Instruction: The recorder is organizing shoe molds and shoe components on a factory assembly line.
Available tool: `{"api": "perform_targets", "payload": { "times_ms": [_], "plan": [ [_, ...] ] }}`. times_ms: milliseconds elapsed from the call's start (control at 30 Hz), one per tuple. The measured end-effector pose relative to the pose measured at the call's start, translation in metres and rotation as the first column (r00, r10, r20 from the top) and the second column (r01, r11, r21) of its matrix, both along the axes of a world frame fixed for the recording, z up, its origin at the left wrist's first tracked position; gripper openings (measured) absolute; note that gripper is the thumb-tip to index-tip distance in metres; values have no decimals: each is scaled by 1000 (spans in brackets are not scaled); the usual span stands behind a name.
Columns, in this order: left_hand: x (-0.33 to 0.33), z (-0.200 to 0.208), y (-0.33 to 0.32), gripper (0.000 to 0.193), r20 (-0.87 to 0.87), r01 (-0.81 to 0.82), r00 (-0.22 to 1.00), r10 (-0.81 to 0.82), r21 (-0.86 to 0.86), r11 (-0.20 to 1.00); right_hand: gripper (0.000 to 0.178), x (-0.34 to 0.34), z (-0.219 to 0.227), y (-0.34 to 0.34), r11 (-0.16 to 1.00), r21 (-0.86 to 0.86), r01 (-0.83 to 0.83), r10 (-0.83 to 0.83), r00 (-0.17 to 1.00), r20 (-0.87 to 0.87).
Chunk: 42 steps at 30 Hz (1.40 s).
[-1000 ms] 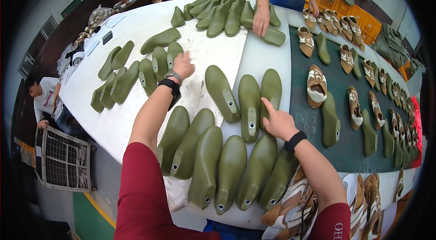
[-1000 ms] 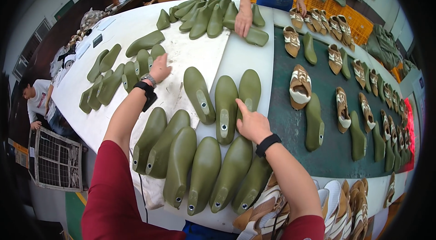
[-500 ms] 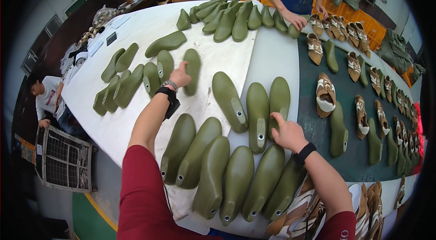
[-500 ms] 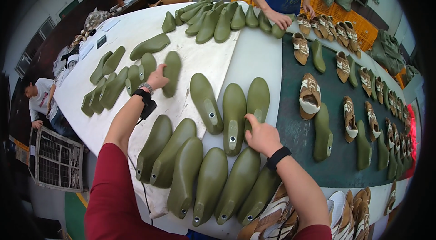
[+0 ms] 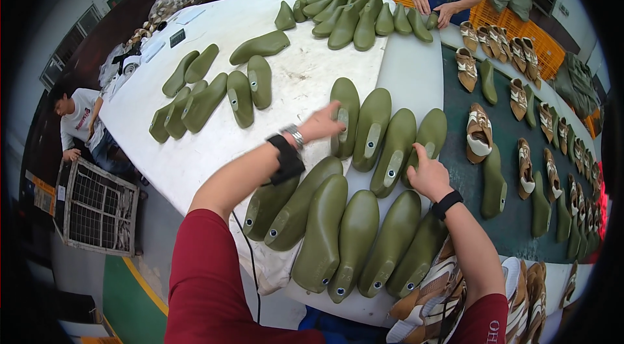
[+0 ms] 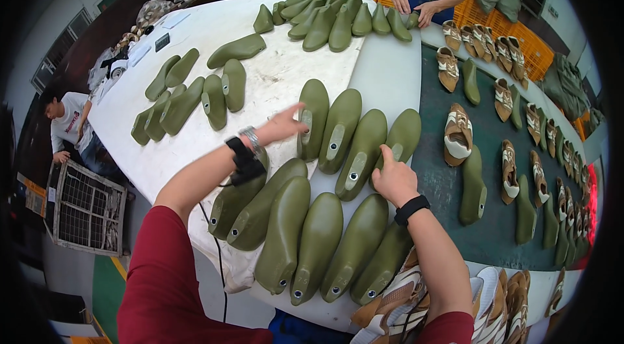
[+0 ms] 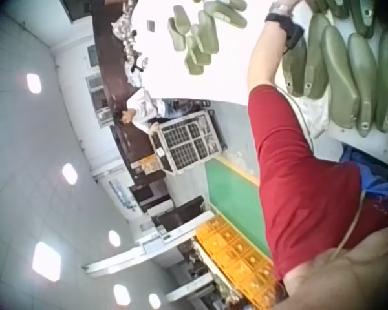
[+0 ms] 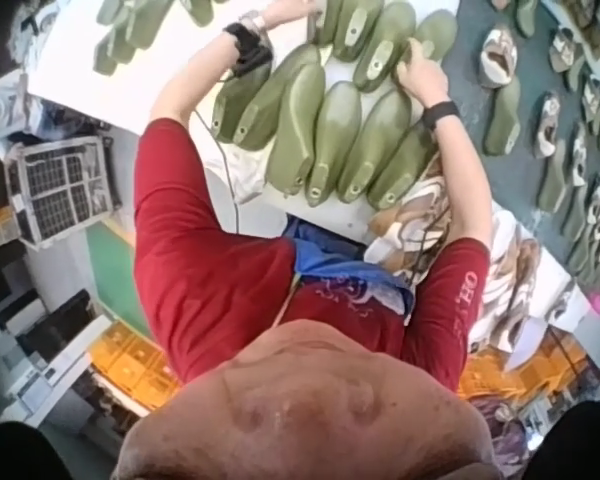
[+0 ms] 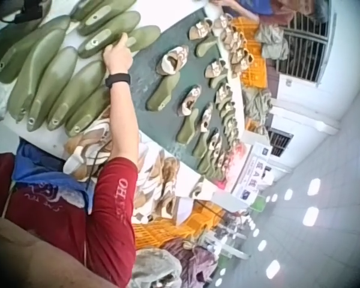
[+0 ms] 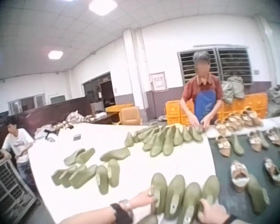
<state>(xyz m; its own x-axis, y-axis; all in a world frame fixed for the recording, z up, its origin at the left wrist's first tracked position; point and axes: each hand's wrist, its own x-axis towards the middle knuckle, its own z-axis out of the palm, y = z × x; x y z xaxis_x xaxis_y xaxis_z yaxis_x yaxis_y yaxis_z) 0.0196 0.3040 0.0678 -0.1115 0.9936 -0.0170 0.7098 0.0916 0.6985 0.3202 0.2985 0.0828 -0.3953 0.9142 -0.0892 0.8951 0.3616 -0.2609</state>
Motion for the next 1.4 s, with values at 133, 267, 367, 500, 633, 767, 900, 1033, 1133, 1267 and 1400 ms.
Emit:
{"api": "perform_targets", "payload": {
  "times_ms": [133, 267, 367, 500, 633, 767, 900, 1033, 1133, 1267, 1400],
  "plan": [
    [-118, 7, 18, 63, -493, -221, 787, 372, 337, 915, 51, 2, -1, -1, 999, 35, -14, 14, 1000, -8],
    [-211, -20, 23, 76, -305, -500, 819, 487, 39, 865, 50, -3, -2, -3, 1000, 17, -9, 9, 1000, -13],
    [-206, -42, 34, 74, -360, -555, 776, 518, 1, 832, 48, -3, -3, -2, 1000, 21, -9, 9, 1000, -8],
    [-183, -34, 38, 69, -433, -519, 742, 512, 112, 847, 47, -1, -3, -1, 999, 24, -39, 40, 998, -54],
    [-143, -50, 27, 62, -396, -303, 827, 399, 284, 910, 46, -1, -4, 1, 999, 32, -37, 38, 999, -38],
    [-102, -23, 53, 67, -172, -314, 931, 321, 64, 947, 45, 5, -8, 4, 999, 50, -19, 22, 999, -49],
    [-120, -29, 78, 75, -250, -153, 943, 218, 258, 954, 45, -6, -6, -1, 998, 43, -47, 49, 998, -43],
    [-89, -35, 91, 65, -49, -248, 966, 255, 107, 963, 45, -10, -5, -4, 999, 22, -42, 43, 999, -19],
    [-79, -29, 83, 49, -215, -220, 951, 222, 34, 975, 46, -7, -5, -1, 999, 31, -17, 17, 1000, -2],
    [-88, -34, 44, 49, -108, -95, 990, 89, -48, 994, 46, -5, -8, 4, 997, 66, -29, 30, 1000, -5],
    [-152, -5, 18, 57, -264, -354, 896, 357, 59, 933, 45, -3, -9, 4, 998, 56, -18, 19, 1000, -13]
  ]
}}
